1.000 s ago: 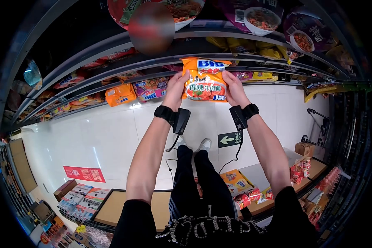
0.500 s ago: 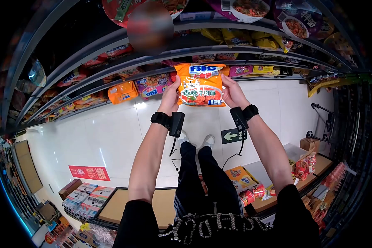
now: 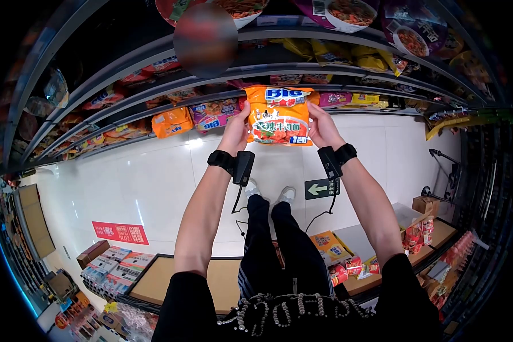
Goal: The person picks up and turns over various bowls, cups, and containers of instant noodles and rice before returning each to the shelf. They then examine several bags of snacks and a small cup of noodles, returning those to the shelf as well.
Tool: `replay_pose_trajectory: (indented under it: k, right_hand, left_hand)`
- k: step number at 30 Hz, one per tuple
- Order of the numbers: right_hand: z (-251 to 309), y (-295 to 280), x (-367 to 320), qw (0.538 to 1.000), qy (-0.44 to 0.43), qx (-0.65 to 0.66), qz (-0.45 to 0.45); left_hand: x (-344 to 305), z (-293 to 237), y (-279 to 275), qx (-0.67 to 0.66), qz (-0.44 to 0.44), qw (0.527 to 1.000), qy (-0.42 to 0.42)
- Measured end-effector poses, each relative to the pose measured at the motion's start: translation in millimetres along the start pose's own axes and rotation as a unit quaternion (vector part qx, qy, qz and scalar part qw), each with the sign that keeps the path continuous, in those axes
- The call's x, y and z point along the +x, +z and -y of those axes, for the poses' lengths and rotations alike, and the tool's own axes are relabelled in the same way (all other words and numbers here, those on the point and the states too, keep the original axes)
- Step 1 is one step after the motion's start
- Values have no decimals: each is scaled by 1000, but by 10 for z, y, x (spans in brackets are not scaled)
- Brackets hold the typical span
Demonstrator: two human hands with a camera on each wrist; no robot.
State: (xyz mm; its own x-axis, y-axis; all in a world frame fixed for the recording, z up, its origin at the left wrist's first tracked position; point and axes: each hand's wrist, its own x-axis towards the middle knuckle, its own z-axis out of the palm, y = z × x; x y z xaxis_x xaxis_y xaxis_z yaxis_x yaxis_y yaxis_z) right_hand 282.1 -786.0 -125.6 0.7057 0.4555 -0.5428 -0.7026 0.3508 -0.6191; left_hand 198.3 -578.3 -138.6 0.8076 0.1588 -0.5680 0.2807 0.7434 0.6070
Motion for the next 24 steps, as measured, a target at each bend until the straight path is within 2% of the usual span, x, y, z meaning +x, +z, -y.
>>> replay_pose_trajectory:
  k: [3, 5, 7, 8, 10, 12, 13, 14, 16, 18, 20, 21, 22, 23, 24]
  right_hand:
    - [-12, -6, 32, 1000, -3, -3, 19]
    - [-15, 35, 31, 1000, 3, 4, -6]
    - [-5, 46, 13, 1000, 24, 12, 8]
    - [-6, 64, 6, 999, 43, 21, 19]
    - [-88, 53, 32, 999, 33, 14, 22]
    - [-146, 32, 125, 969, 31, -246, 2]
    - [-142, 55, 195, 947, 21, -321, -18]
    - [-116, 71, 269, 946, 21, -324, -19]
    - [19, 229, 365, 917, -12, -399, 21]
    - [167, 482, 510, 919, -99, -381, 24]
    - [288, 543, 849, 870, -230, -435, 24]
    - [337, 591, 1004, 843, -296, -449, 4]
    - [392, 671, 1123, 812, -359, -460, -15]
    - [457, 721, 1208, 806, -336, -486, -37]
    - [409, 617, 1465, 767, -352, -529, -89]
  left_hand:
    - [45, 11, -60, 0, 15, 1000, -2]
    - [55, 14, -83, 0, 22, 1000, -2]
    - [7, -18, -60, 102, 33, 992, -64]
    - [-40, -48, -75, 204, 23, 970, -128]
    - [-74, -65, -109, 237, 48, 960, -139]
    - [38, -96, -164, 187, 53, 970, -147]
    - [101, -106, -180, 243, 34, 964, -103]
    - [170, -119, -200, 297, 14, 953, -58]
    - [248, -321, -87, 312, -10, 950, -8]
    - [401, -518, 24, 296, -13, 950, 98]
    - [626, -730, 110, 291, 7, 936, 198]
    - [947, -729, -4, 345, -6, 881, 323]
    - [936, -865, 90, 333, -20, 895, 295]
    - [1093, -869, 57, 377, -44, 856, 350]
    - [1251, -876, 12, 419, -68, 810, 403]
